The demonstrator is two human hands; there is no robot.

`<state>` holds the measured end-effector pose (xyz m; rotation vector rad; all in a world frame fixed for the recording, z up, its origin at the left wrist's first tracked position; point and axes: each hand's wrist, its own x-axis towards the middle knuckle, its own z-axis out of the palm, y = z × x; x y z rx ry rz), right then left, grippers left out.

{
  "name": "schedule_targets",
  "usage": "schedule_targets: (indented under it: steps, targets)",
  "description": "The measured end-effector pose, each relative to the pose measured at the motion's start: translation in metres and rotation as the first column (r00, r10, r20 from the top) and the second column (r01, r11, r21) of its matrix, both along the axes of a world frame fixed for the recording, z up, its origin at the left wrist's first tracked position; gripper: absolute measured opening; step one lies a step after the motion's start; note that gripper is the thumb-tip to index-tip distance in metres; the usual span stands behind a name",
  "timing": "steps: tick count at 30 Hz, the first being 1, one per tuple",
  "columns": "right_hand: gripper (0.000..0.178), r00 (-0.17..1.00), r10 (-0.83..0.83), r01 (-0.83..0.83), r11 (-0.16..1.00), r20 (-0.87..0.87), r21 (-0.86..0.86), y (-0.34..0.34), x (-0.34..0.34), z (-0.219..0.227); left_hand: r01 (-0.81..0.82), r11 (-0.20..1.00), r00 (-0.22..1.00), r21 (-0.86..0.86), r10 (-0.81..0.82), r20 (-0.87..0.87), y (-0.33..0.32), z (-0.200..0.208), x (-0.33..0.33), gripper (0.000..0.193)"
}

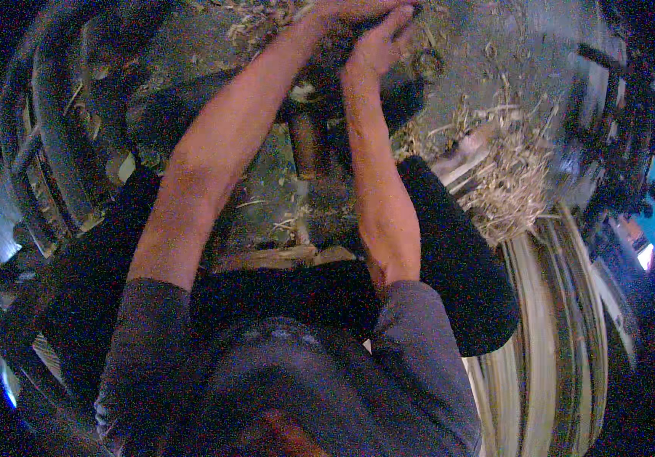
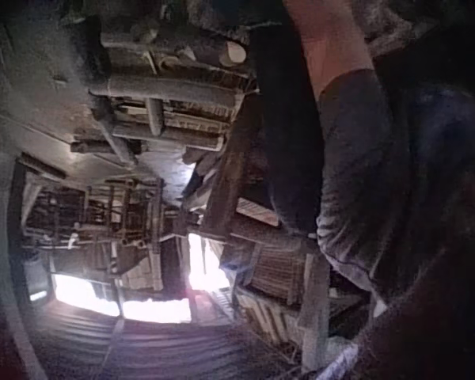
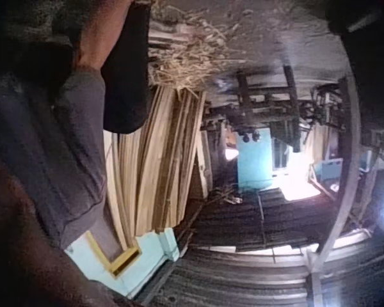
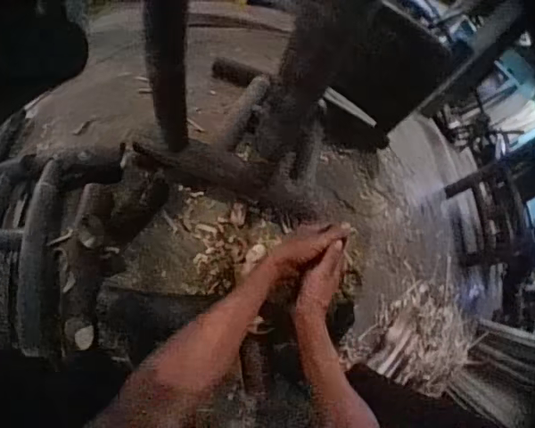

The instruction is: The person sits on the floor and uses a chisel and mallet to carve and shape a wooden log. They repeatedly strike the chisel to remove wood, then clear the shavings by hand and reposition the log to continue carving.

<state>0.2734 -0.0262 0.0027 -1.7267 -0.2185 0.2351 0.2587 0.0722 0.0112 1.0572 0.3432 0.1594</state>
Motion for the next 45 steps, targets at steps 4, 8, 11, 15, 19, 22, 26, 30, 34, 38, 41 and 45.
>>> schedule_targets:
  steps: [4, 8, 11, 15, 19, 22, 26, 30, 34, 38, 41, 45]
  targets:
    - [0.077, 0.946, 0.165, -0.137, 0.983, -0.277, 0.118, 0.026, -0.008, -0.003, -0.041, 0.998, 0.987, 0.044, 0.048, -0.152, 0.025, -0.004, -0.020, 0.055]
    - [0.078, 0.780, 0.290, -0.245, 0.957, -0.554, 0.156, 0.045, -0.012, 0.006, -0.061, 0.996, 0.939, 0.059, 0.077, -0.334, 0.047, -0.009, -0.035, 0.060]
    - [0.078, 0.616, 0.315, -0.391, 0.918, -0.722, 0.067, 0.058, -0.025, 0.027, -0.129, 0.991, 0.861, 0.020, 0.122, -0.494, 0.059, -0.006, -0.054, 0.065]
    - [0.078, 0.507, 0.380, -0.633, 0.774, -0.774, -0.035, 0.062, -0.039, 0.052, -0.474, 0.856, 0.757, 0.207, 0.516, -0.401, 0.034, 0.003, -0.079, 0.056]
    - [0.076, 0.405, 0.579, -0.798, 0.602, -0.707, 0.035, 0.059, -0.046, 0.038, -0.682, 0.713, 0.719, -0.164, 0.694, 0.028, 0.016, -0.017, -0.101, 0.042]
    - [0.062, 0.557, 0.738, -0.819, 0.563, -0.381, -0.108, 0.057, -0.066, 0.016, -0.886, 0.463, 0.460, 0.033, 0.885, -0.076, 0.011, -0.033, -0.119, 0.038]
    - [0.076, 0.676, 0.411, -0.555, 0.830, -0.612, -0.055, 0.042, -0.044, 0.065, -0.474, 0.844, 0.875, -0.251, 0.418, -0.245, 0.027, 0.001, -0.078, 0.044]
    - [0.077, 0.889, 0.264, -0.226, 0.964, -0.374, 0.141, 0.050, -0.039, 0.027, -0.317, 0.947, 0.945, 0.056, 0.321, -0.068, 0.026, 0.005, -0.048, 0.034]
    - [0.080, 0.701, 0.430, -0.609, 0.777, -0.569, -0.162, 0.041, -0.021, 0.062, -0.353, 0.913, 0.928, -0.203, 0.370, 0.053, 0.022, -0.010, -0.066, 0.033]
    - [0.084, 0.773, 0.626, -0.622, 0.780, -0.100, 0.072, 0.062, -0.042, -0.008, -0.761, 0.629, 0.621, 0.154, 0.777, -0.105, 0.013, 0.007, -0.085, 0.032]
    - [0.056, 0.510, 0.786, -0.841, 0.541, -0.350, -0.012, 0.051, -0.068, 0.019, -0.898, 0.353, 0.359, 0.261, 0.933, -0.026, 0.007, -0.017, -0.115, 0.036]
    - [0.051, 0.260, 0.936, -0.965, 0.248, -0.235, -0.081, 0.044, -0.086, -0.008, -0.995, 0.042, 0.039, 0.094, 0.999, -0.029, -0.044, -0.006, -0.143, 0.038]
